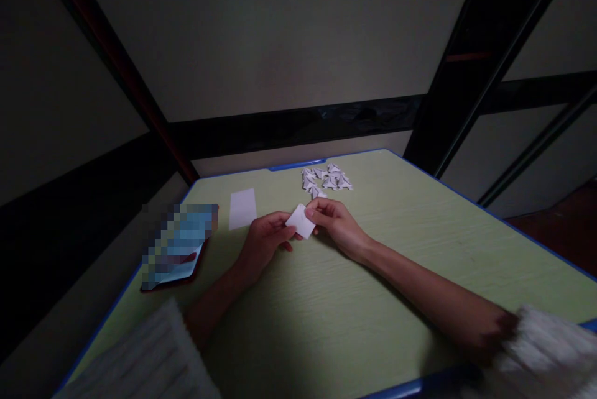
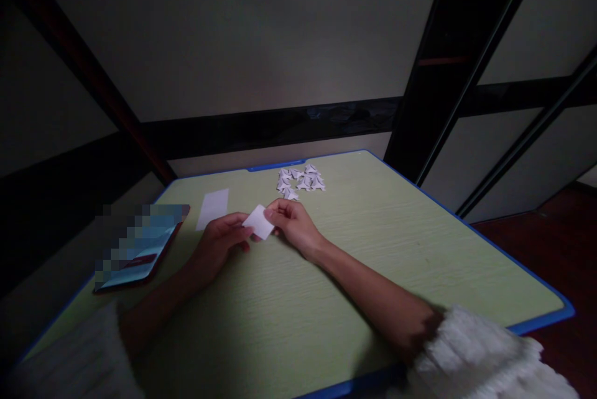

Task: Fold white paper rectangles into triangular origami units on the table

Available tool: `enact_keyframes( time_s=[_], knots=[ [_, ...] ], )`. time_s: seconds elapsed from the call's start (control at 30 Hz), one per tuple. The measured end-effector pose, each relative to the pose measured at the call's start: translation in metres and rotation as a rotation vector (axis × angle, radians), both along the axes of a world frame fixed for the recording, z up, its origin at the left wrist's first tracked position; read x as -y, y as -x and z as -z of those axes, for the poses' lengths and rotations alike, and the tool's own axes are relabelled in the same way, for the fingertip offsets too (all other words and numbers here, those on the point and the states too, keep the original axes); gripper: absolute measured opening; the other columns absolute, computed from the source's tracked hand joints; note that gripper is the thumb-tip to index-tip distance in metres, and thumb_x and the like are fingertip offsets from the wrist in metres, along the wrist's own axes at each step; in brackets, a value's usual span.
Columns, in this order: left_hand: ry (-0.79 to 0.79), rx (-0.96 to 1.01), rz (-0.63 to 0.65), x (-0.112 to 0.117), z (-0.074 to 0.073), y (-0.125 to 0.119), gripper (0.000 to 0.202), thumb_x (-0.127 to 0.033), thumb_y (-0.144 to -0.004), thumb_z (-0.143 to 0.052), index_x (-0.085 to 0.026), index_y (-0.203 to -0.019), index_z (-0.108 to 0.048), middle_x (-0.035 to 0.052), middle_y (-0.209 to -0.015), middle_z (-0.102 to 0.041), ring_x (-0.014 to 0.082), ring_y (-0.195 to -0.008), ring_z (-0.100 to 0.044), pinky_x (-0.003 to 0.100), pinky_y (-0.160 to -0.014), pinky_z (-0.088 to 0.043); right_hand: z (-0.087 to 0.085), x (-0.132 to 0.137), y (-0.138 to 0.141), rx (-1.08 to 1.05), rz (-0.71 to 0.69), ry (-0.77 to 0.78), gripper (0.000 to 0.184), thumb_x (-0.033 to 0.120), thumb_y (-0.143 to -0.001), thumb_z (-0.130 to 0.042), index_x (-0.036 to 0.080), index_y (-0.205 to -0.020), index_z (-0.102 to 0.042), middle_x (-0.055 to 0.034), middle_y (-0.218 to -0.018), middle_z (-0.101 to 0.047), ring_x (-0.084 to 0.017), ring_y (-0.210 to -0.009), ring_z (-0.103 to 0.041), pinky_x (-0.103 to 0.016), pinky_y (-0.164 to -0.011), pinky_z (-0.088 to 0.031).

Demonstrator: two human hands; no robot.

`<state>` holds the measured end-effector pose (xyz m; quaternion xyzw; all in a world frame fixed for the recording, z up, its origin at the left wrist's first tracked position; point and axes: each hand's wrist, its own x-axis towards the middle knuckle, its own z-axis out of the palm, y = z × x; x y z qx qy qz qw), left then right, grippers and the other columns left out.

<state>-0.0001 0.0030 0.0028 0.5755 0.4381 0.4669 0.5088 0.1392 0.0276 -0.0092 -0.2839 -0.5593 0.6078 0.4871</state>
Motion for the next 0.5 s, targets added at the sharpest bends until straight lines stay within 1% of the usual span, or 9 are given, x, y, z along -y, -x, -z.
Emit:
enact_keyframes(
  time_s=[0.07, 0.13, 0.17, 0.23, 0.27, 0.3, 0.43, 0.5],
  knots=[
    [-0.003, 0.001, 0.032, -0.0004, 0.0013, 0.0006, 0.010, -0.017, -0.063, -0.054, -0.011, -0.069, -0.059, -0.0002, -0.055, -0.058, 0.0092, -0.053, -0.052, 0.015, -0.041, -0.039, 0.0018, -0.0011, -0.0007, -0.039, -0.006, 0.035, 0.022, 0.032, -0.064, -0.056, 0.014, -0.058, -0.046, 0.0048, -0.046, -0.045, -0.005, -0.041, -0.036, -0.020, -0.042, -0.024],
    [-0.026, -0.007, 0.033, -0.0007, 0.0020, 0.0013, 0.012, -0.016, -0.064, -0.053, -0.011, -0.073, -0.059, 0.0004, -0.059, -0.058, 0.0095, -0.054, -0.052, 0.016, -0.040, -0.039, 0.0028, -0.0015, -0.0010, -0.057, -0.030, 0.062, 0.021, 0.031, -0.065, -0.055, 0.014, -0.056, -0.045, 0.0047, -0.045, -0.045, -0.005, -0.039, -0.035, -0.020, -0.041, -0.023],
    [-0.047, -0.007, 0.028, -0.0007, 0.0021, 0.0017, 0.016, -0.016, -0.064, -0.054, -0.012, -0.079, -0.058, 0.0003, -0.062, -0.058, 0.0097, -0.054, -0.052, 0.016, -0.040, -0.039, 0.0030, -0.0016, -0.0011, -0.060, -0.042, 0.074, 0.021, 0.030, -0.065, -0.055, 0.014, -0.055, -0.045, 0.0048, -0.044, -0.045, -0.005, -0.039, -0.035, -0.019, -0.041, -0.022],
    [-0.101, -0.006, 0.014, -0.0006, 0.0022, 0.0025, 0.031, -0.014, -0.063, -0.055, -0.015, -0.093, -0.052, -0.0001, -0.070, -0.058, 0.0104, -0.056, -0.054, 0.016, -0.039, -0.040, 0.0027, -0.0018, -0.0011, -0.056, -0.050, 0.098, 0.021, 0.028, -0.065, -0.055, 0.014, -0.054, -0.044, 0.0051, -0.043, -0.044, -0.004, -0.038, -0.035, -0.019, -0.041, -0.022],
    [-0.126, -0.018, 0.007, -0.0004, 0.0022, 0.0029, 0.036, -0.013, -0.062, -0.056, -0.017, -0.098, -0.050, -0.0002, -0.073, -0.058, 0.0106, -0.057, -0.055, 0.016, -0.038, -0.040, 0.0025, -0.0019, -0.0011, -0.050, -0.047, 0.107, 0.021, 0.028, -0.065, -0.055, 0.014, -0.053, -0.043, 0.0052, -0.043, -0.044, -0.004, -0.038, -0.034, -0.019, -0.040, -0.022],
    [-0.150, -0.041, 0.002, -0.0001, 0.0023, 0.0033, 0.037, -0.013, -0.062, -0.056, -0.018, -0.098, -0.051, 0.0000, -0.074, -0.058, 0.0106, -0.058, -0.055, 0.016, -0.038, -0.040, 0.0023, -0.0021, -0.0012, -0.043, -0.043, 0.113, 0.021, 0.027, -0.065, -0.055, 0.014, -0.053, -0.043, 0.0052, -0.043, -0.044, -0.004, -0.037, -0.034, -0.019, -0.040, -0.022],
    [-0.217, -0.180, -0.018, 0.0009, 0.0028, 0.0045, 0.018, -0.015, -0.063, -0.055, -0.016, -0.079, -0.062, 0.0008, -0.070, -0.058, 0.0092, -0.054, -0.054, 0.016, -0.040, -0.040, 0.0017, -0.0026, -0.0020, -0.017, -0.041, 0.120, 0.022, 0.027, -0.065, -0.055, 0.014, -0.052, -0.043, 0.0051, -0.043, -0.044, -0.004, -0.037, -0.035, -0.019, -0.040, -0.022],
    [-0.221, -0.217, -0.049, 0.0012, 0.0027, 0.0046, 0.015, -0.016, -0.062, -0.056, -0.016, -0.075, -0.064, 0.0001, -0.065, -0.059, 0.0084, -0.050, -0.053, 0.016, -0.039, -0.040, 0.0018, -0.0024, -0.0022, 0.006, -0.037, 0.100, 0.021, 0.027, -0.065, -0.054, 0.014, -0.053, -0.043, 0.0051, -0.043, -0.043, -0.004, -0.038, -0.035, -0.019, -0.040, -0.023]
  ],
)
